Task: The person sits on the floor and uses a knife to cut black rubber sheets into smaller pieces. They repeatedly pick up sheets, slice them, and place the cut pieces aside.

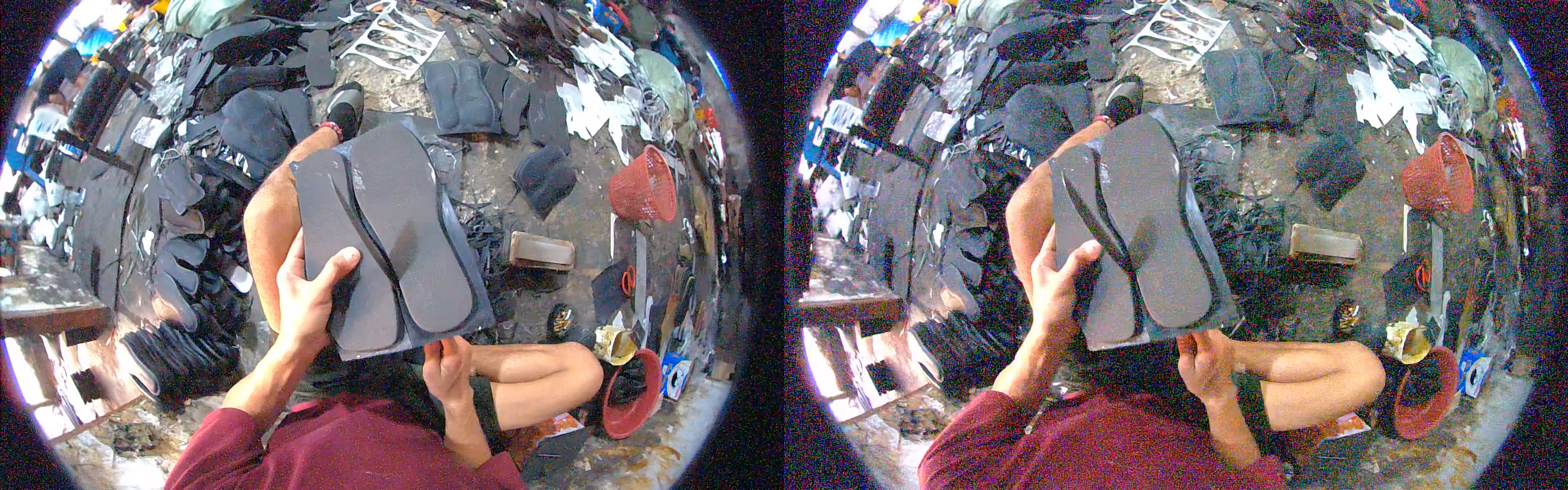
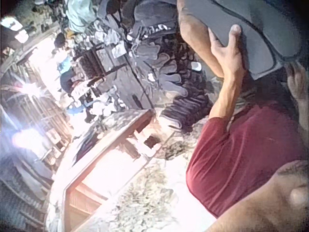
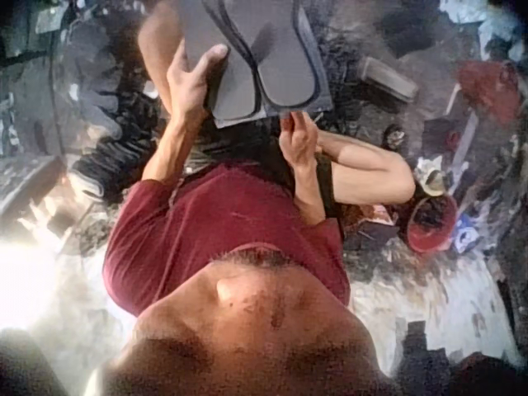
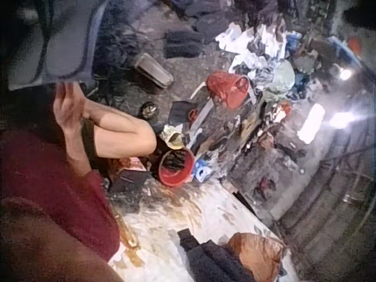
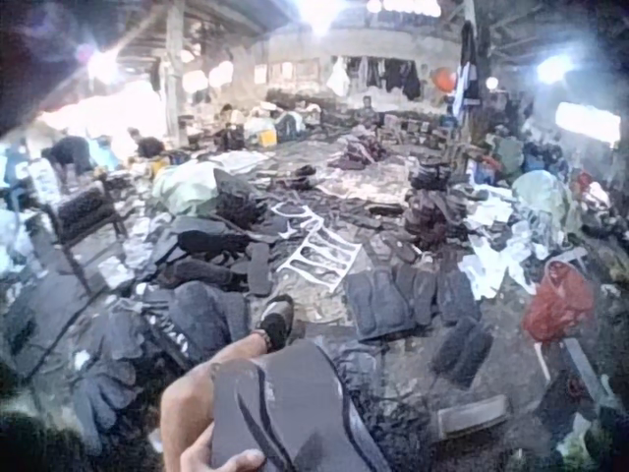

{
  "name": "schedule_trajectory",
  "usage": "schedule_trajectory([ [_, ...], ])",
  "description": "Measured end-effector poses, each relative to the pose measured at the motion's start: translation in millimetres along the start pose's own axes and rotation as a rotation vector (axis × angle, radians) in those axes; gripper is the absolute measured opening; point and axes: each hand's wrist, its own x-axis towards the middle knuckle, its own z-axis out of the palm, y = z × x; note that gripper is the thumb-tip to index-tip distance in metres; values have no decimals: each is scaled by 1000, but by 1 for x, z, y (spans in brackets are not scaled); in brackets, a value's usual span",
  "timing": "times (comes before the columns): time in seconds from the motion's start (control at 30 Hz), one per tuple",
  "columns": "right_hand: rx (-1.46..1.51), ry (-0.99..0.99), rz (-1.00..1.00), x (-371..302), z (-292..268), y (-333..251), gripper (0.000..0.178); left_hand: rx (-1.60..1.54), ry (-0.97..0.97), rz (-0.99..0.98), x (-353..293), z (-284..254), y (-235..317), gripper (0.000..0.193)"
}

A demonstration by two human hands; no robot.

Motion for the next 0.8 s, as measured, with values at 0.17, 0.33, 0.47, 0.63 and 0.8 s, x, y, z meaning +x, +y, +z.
schedule_trajectory([
  [0.17, 1, -619, 175, 25, -5, 18, 30, 62, -83, -5, 2, -14, -4, 66],
  [0.33, 93, -501, 117, 65, 29, 6, 32, 5, -163, -54, -2, -3, -12, 69],
  [0.47, 209, -459, 104, 90, 71, -6, 33, 50, -129, -21, -3, -4, -14, 70],
  [0.63, 389, -582, 239, 112, 8, -11, 34, 62, -422, 5, 0, -28, 1, 74],
  [0.8, 540, -555, 366, 86, -34, -24, 35, -77, -272, -354, 5, -31, 35, 38],
])
